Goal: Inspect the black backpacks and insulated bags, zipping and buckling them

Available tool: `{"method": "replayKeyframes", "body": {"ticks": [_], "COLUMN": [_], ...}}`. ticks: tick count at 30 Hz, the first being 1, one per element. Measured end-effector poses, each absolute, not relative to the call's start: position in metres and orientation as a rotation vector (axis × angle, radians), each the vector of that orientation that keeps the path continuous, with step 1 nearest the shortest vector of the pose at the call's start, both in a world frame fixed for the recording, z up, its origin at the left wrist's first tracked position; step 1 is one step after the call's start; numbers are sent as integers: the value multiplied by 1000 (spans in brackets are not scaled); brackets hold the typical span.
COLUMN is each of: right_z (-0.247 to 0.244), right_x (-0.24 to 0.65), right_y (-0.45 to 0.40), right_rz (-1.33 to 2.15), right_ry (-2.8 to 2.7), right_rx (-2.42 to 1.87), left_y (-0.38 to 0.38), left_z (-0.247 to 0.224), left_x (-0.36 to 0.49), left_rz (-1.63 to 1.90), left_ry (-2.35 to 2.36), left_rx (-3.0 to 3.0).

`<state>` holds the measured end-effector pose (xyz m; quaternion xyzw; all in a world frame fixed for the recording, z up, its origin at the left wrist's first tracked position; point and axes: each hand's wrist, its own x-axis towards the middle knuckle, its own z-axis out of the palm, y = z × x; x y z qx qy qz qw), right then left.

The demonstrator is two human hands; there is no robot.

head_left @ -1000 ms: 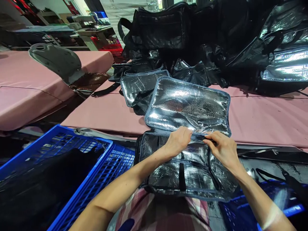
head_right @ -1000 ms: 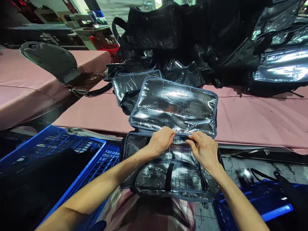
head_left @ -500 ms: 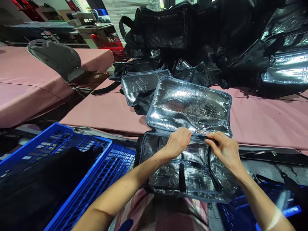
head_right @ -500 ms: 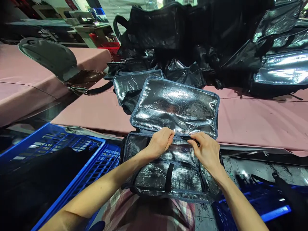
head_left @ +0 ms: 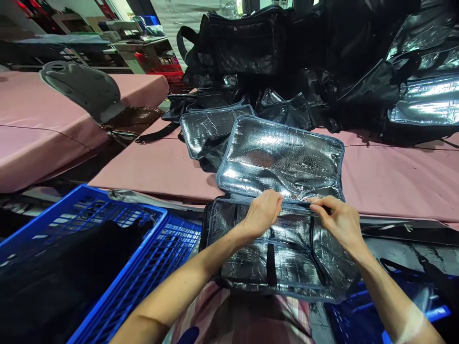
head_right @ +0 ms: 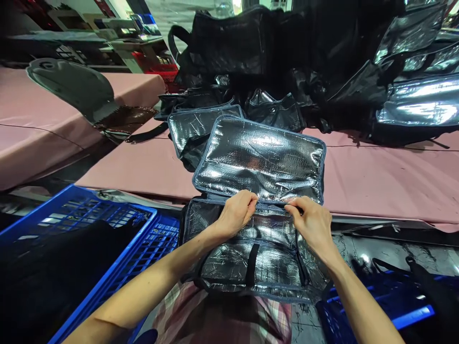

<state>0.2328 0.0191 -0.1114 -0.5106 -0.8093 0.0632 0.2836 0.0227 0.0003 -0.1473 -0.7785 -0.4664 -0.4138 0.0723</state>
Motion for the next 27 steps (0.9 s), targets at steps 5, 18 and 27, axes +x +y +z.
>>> {"method": "replayKeyframes", "body": {"ticks": [5, 18, 27], "right_z": [-112, -113, -113], "right_x": [224, 214, 210], "right_y": [14, 21, 19], "right_rz": [120, 225, 117], "right_ry": [-2219, -2223, -2303], "right_rx": [-1284, -1254, -1240], "left_y": [-1, -15, -34], "left_z": [-146, -131, -135], "left_x": [22, 11, -13], "left_rz": [-1245, -1305, -1019], "left_ry": [-1403, -1455, -1632], "left_rx": [-2338, -2593, -2436]}}
